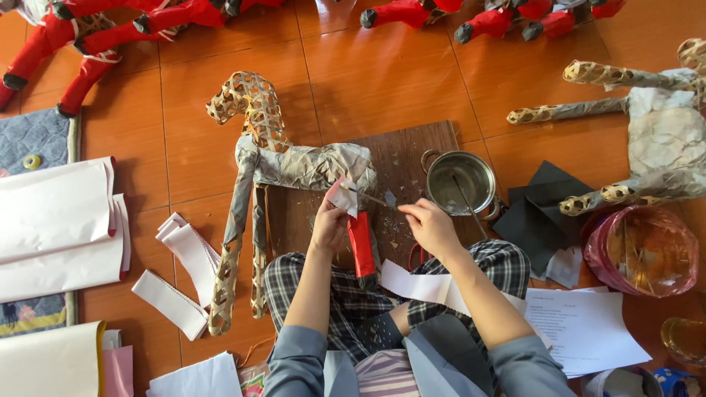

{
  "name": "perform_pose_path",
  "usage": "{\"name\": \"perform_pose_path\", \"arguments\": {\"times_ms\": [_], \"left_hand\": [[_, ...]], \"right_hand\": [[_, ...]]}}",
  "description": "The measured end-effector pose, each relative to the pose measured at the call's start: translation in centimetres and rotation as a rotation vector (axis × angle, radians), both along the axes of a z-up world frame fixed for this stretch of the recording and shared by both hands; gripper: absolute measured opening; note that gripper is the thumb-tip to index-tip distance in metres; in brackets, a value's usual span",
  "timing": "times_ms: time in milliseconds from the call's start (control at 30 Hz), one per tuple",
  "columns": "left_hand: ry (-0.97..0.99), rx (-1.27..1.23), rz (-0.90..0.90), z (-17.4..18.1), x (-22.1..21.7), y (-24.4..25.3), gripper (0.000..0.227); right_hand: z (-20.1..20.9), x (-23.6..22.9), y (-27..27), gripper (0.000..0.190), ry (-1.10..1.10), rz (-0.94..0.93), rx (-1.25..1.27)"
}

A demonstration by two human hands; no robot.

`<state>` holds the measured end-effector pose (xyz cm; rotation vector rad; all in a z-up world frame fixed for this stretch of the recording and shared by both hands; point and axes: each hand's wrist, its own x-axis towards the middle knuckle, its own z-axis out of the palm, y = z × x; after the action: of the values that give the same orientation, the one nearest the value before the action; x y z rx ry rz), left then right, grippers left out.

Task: Wrapping red and white paper strips around the legs of a papier-mache giraffe figure using glue.

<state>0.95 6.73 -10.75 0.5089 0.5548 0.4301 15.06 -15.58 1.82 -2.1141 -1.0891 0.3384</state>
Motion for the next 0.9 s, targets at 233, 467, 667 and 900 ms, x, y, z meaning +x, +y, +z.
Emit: {"name": "perform_pose_path", "arguments": {"times_ms": [233,467,667,900], "left_hand": [[-0.027,0.003,-0.011,0.4,0.0,-0.2,0.072],[-0.037,-0.010,0.001,-0.9,0.2,0.2,0.068],[-0.014,-0.006,-0.032,1.5,0.4,0.0,0.066],[-0.064,0.131,-0.081,1.5,0.5,-1.0,0.050]], "right_hand": [[-0.2,0.2,1.6,0.020,0.119,-0.003,-0.133],[-2.9,-1.0,-0.7,0.024,0.074,-0.043,0.033],[-4.2,-2.7,-7.6,0.029,0.406,-0.173,-0.190],[-1.9,7.6,-10.8,0.021,-0.142,-0.420,-0.565]]}}
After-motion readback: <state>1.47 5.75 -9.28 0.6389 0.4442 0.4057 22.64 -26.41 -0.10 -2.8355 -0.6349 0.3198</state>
